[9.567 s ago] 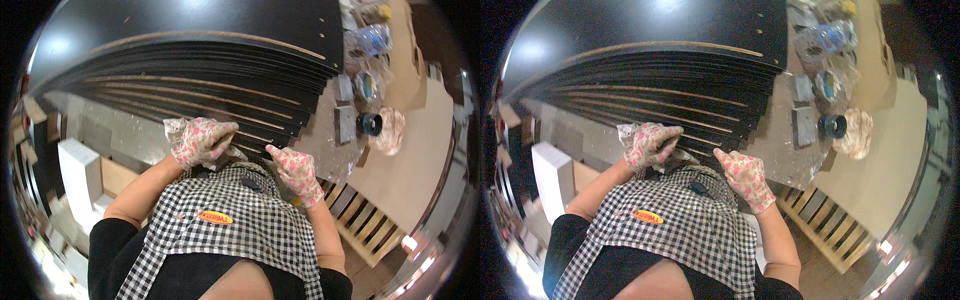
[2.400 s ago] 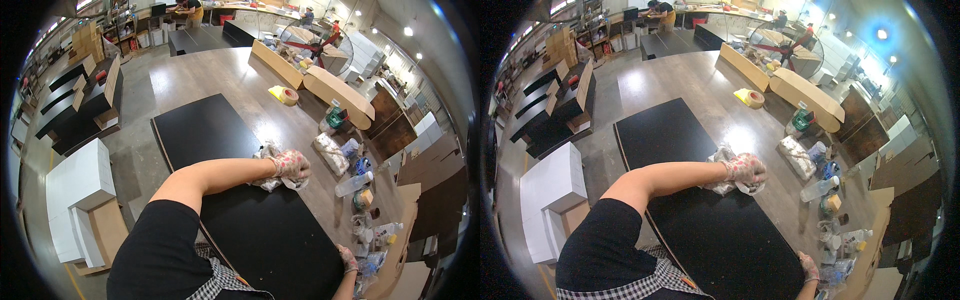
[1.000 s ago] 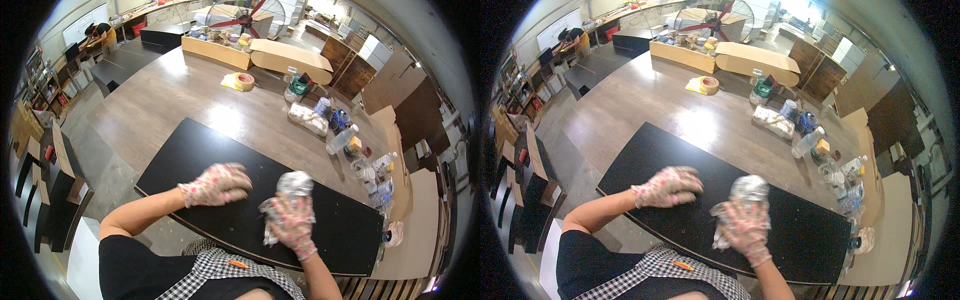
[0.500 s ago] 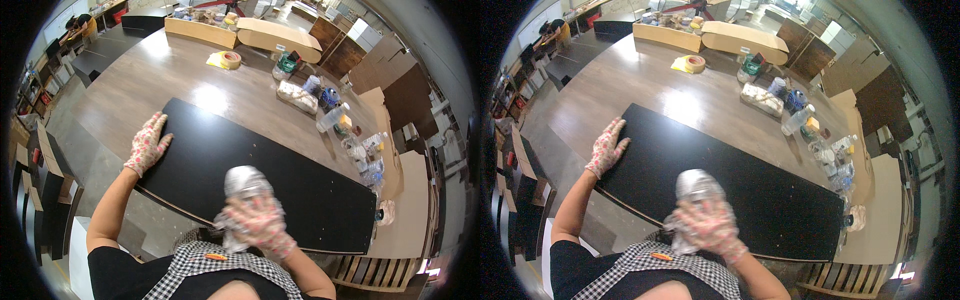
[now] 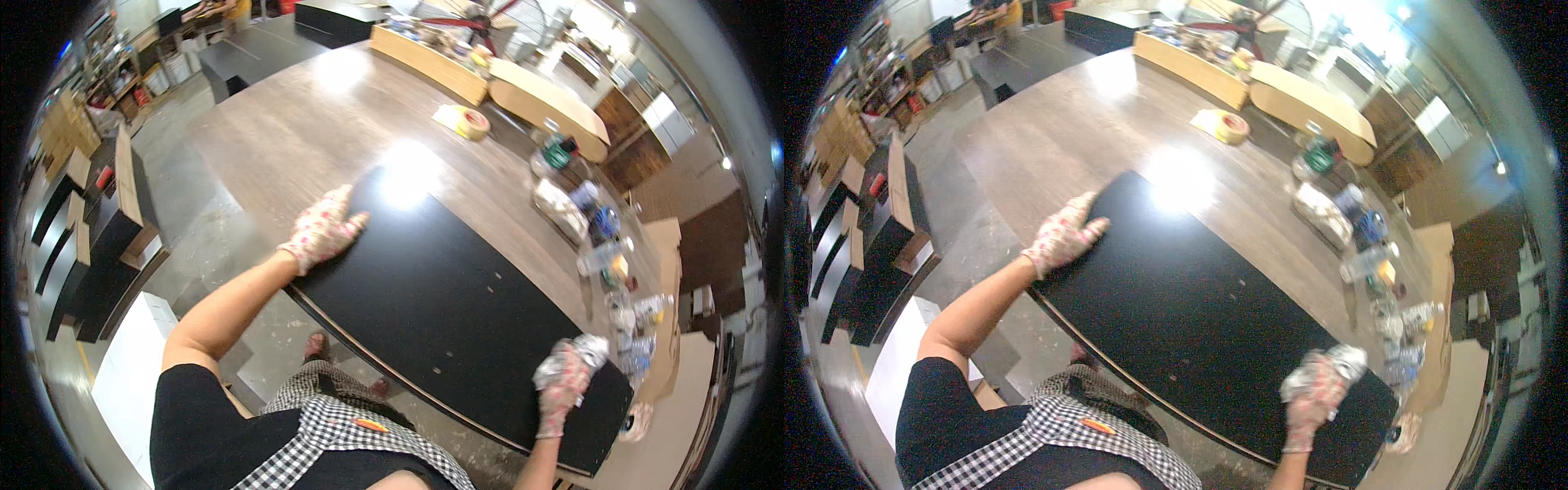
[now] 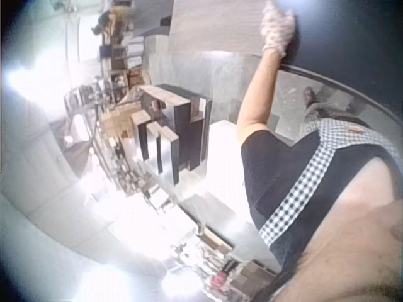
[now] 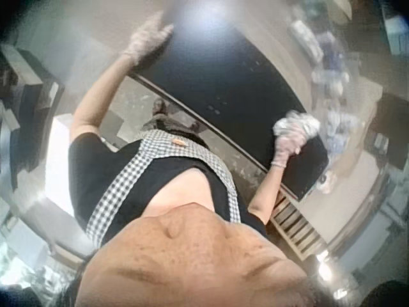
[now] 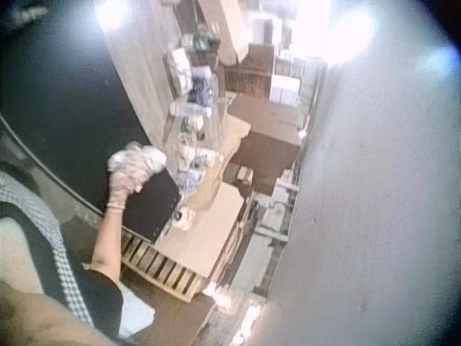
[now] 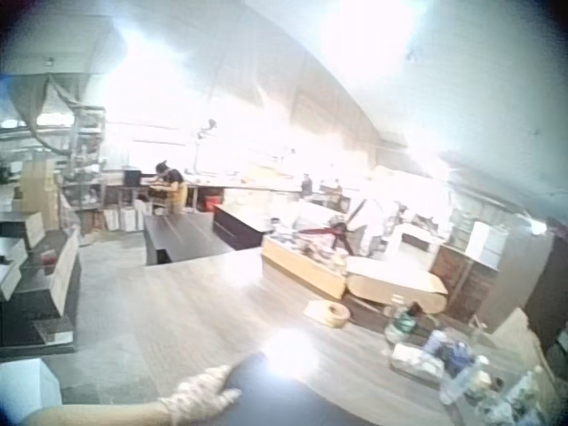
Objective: The person wipes the edges and surfaces of stacked black wooden panels with a cloth, then applies a dark liquid finish to the edges using a small brush. The person continues wiping and handling the panels, then hands one panel to a coworker.
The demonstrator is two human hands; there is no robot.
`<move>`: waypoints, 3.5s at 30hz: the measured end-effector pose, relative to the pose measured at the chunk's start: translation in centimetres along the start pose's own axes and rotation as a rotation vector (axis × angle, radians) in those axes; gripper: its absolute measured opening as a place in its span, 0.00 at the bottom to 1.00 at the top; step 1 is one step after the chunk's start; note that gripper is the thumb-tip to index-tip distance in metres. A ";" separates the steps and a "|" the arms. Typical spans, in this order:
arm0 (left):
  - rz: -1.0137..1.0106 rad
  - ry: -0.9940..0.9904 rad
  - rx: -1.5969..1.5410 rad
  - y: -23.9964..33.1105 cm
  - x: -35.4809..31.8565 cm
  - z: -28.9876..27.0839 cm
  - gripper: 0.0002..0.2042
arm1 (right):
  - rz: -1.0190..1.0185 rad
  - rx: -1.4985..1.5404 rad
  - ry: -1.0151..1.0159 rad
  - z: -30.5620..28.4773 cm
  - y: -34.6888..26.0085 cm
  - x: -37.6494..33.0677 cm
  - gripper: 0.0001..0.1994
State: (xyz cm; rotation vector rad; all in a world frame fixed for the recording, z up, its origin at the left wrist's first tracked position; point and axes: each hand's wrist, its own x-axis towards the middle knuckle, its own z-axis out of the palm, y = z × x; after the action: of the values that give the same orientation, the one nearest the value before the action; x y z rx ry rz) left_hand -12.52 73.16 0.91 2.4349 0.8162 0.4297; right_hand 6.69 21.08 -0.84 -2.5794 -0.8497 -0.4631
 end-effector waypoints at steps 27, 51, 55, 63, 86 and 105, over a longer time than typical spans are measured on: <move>-0.227 0.442 -0.072 -47.1 12.8 -17.3 0.18 | 0.677 -0.479 -0.197 49.0 -47.1 42.6 0.43; -0.438 0.121 0.417 -56.2 27.2 -15.7 0.30 | -0.567 -0.099 0.241 68.4 -70.9 68.1 0.19; -0.458 0.233 0.298 -56.6 26.6 -15.7 0.32 | -1.139 0.088 -0.145 64.9 -82.7 50.6 0.20; -0.390 0.386 0.158 -57.1 25.5 -16.2 0.30 | -0.087 1.339 -0.217 59.1 -69.3 54.4 0.14; -0.492 0.661 -0.496 -64.4 -3.9 -23.6 0.15 | 0.148 0.324 -0.026 49.8 -73.6 20.7 0.05; -0.231 0.240 -1.071 -60.5 -3.9 -22.4 0.15 | -0.353 0.788 -0.292 43.0 -81.6 5.7 0.11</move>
State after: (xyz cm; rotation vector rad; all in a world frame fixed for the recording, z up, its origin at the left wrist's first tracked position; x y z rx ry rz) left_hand -53.40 120.24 -16.30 1.3034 0.6860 0.8165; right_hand -31.46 103.97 -15.28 -1.7876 -1.2805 0.1575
